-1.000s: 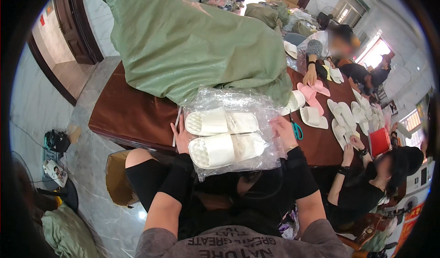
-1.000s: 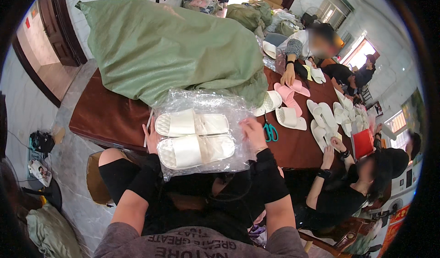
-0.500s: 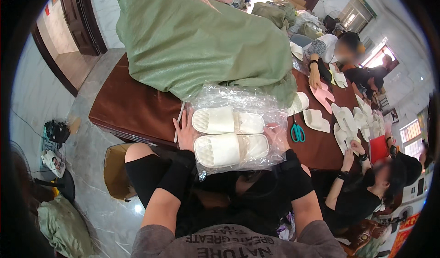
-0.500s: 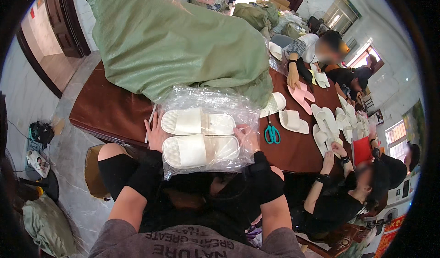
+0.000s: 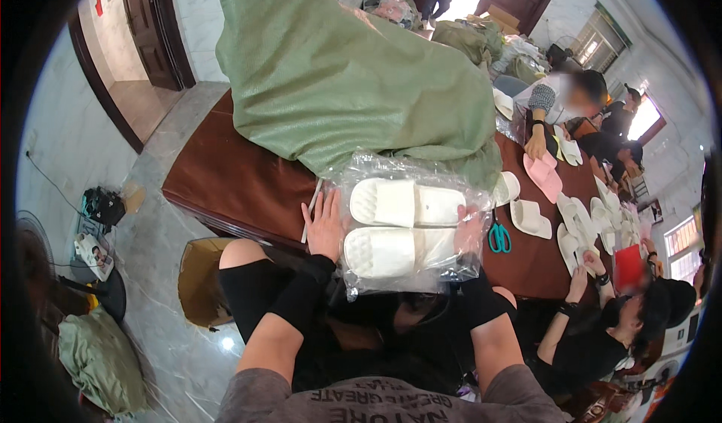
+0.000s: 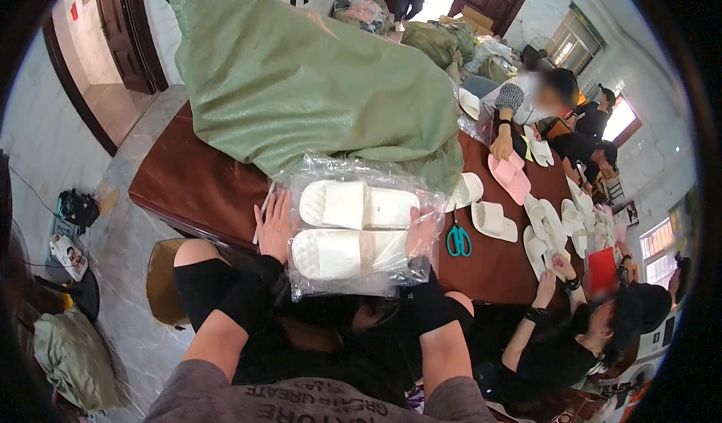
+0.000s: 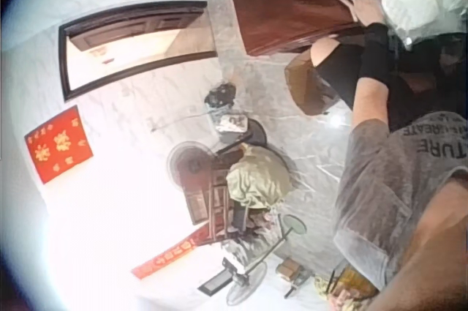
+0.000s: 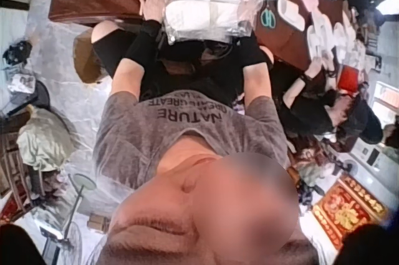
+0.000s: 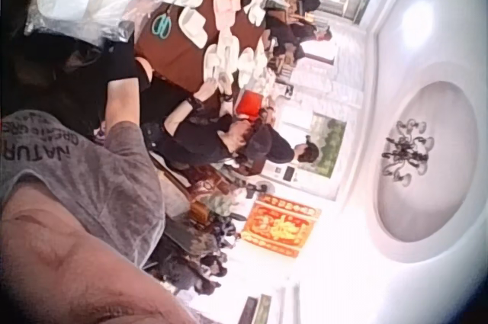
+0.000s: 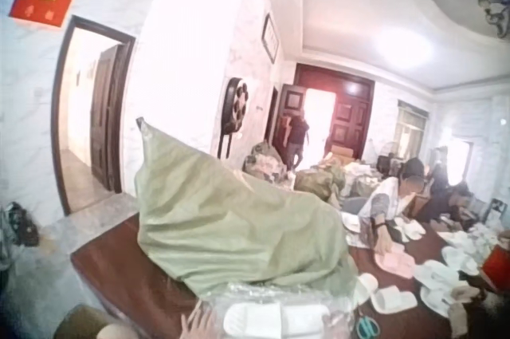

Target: Packaging pairs of sandals into individual plastic bags from larger storage sacks.

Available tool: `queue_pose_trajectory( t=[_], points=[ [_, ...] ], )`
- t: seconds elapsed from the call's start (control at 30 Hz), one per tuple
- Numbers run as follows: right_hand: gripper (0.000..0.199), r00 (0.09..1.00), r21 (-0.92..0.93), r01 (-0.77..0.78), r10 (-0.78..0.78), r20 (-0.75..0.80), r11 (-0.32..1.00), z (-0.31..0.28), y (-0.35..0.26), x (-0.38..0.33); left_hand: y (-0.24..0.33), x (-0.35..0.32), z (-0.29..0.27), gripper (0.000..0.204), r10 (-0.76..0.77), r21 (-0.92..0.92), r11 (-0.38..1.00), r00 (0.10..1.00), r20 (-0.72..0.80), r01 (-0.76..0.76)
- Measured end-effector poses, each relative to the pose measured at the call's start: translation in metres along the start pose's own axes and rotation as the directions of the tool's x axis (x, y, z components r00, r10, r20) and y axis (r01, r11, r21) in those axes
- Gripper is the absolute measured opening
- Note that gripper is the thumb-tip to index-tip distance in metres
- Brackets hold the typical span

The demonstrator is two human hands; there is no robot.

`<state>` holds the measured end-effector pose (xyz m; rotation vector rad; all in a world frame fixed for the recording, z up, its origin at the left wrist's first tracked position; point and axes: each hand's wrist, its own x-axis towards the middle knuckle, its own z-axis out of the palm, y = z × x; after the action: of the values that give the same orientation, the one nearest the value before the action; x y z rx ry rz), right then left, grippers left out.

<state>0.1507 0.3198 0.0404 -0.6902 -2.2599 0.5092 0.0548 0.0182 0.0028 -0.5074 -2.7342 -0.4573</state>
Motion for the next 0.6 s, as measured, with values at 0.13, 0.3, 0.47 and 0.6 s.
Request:
queue_pose_trajectory(
  t=[0.13,0.3,0.47,0.6],
  points=[
    [0.035,0.997,-0.060,-0.073,0.071,-0.021,0.996,0.025,0.053,0.002,-0.002,0.014,0.005,0.049,0.094,-0.113,0.989,0.994,-0.059,-0.100],
    [0.036,0.956,-0.046,-0.287,0.289,0.059,0.957,0.021,0.012,-0.002,-0.013,0.014,-0.026,0.032,-0.108,-0.806,0.585,0.994,0.035,0.092],
    [0.045,0.999,-0.092,0.036,-0.038,-0.013,0.995,0.020,0.027,-0.007,0.020,-0.001,-0.004,0.040,0.138,-0.282,0.946,0.986,-0.089,-0.158],
    [0.053,0.893,-0.026,-0.317,0.308,0.330,0.948,-0.001,-0.007,0.001,0.014,-0.001,-0.013,0.041,0.138,-0.161,0.975,0.987,-0.085,-0.150]
  ],
)
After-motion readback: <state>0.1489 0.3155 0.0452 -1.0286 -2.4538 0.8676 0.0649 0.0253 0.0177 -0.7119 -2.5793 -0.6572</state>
